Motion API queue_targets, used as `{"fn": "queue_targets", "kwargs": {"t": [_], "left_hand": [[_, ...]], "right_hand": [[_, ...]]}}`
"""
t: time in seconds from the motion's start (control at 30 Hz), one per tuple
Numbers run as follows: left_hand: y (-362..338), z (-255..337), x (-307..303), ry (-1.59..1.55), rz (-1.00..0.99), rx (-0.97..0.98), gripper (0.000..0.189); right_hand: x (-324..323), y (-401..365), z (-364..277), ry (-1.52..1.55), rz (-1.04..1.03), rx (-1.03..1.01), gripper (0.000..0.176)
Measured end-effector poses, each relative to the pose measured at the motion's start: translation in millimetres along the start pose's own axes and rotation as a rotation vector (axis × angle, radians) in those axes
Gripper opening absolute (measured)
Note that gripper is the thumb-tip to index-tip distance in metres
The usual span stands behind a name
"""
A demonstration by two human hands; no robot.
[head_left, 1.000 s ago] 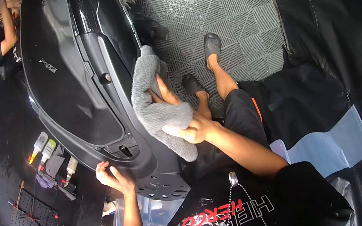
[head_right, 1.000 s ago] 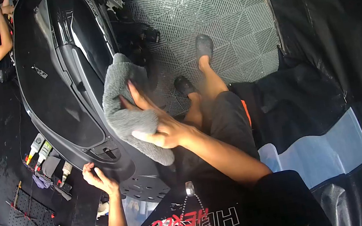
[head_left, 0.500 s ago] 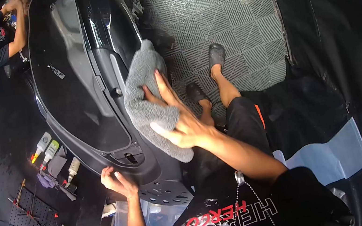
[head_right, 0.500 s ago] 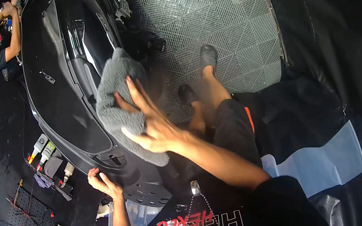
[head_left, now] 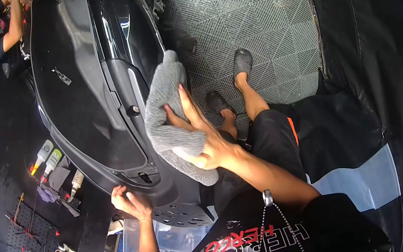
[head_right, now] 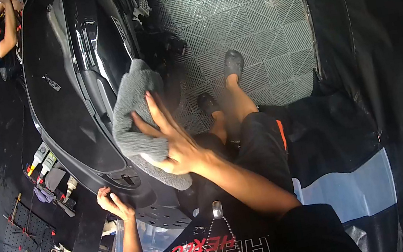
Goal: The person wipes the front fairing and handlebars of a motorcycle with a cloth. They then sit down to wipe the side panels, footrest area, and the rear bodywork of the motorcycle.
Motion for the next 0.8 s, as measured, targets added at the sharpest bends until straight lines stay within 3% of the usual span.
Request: {"fn": "queue_targets", "kwargs": {"t": [0.2,0.27,0.37,0.43,0.5,0.57,0.6,0.63,0.7,0.8], "left_hand": [[-2.5,-4.8,0.8,-0.03,0.001,-0.037,0.04],[-6.0,-7.7,0.1,-0.017,0.005,-0.039,0.04],[-2.9,-8.3,0.9,-0.018,0.005,-0.021,0.04],[-1.3,-4.3,0.4,-0.019,0.002,-0.002,0.04],[-1.4,-6.5,2.5,-0.023,-0.008,-0.016,0.039],[-3.9,-9.0,1.3,-0.002,-0.023,-0.007,0.038],[-2.9,-7.8,1.6,-0.014,-0.021,-0.009,0.038],[-2.9,-6.0,1.2,-0.025,-0.017,-0.011,0.038],[-0.1,-6.3,1.8,-0.04,-0.013,-0.01,0.036],[-4.3,-7.3,1.6,-0.052,-0.024,-0.038,0.035]], "right_hand": [[-28.1,126.1,-3.0,-0.199,0.105,-0.007,0.102],[-24.6,122.4,-1.2,-0.181,0.148,-0.049,0.095],[-12.0,54.8,8.2,-0.046,0.111,-0.136,0.08],[6.3,-9.3,19.1,0.398,0.042,0.108,0.075],[2.9,-52.3,21.5,0.807,-0.018,0.515,0.084],[-9.2,-82.7,39.8,0.889,0.073,0.635,0.078],[-18.8,-106.4,48.4,0.853,0.199,0.872,0.067],[-40.0,-99.6,50.6,0.569,0.206,0.815,0.057],[-85.6,-57.5,25.7,0.096,0.336,0.329,0.042],[-116.4,6.4,-6.2,-0.048,0.147,0.274,0.04]]}}
Point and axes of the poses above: each hand's wrist, its own y-axis towards the middle knuckle, its own x-axis out of the palm, z = x × y, the point moved 5 cm from there along y, towards the middle knuckle, and after that the axes turned 4 degrees about -y, right-handed, at the moved point
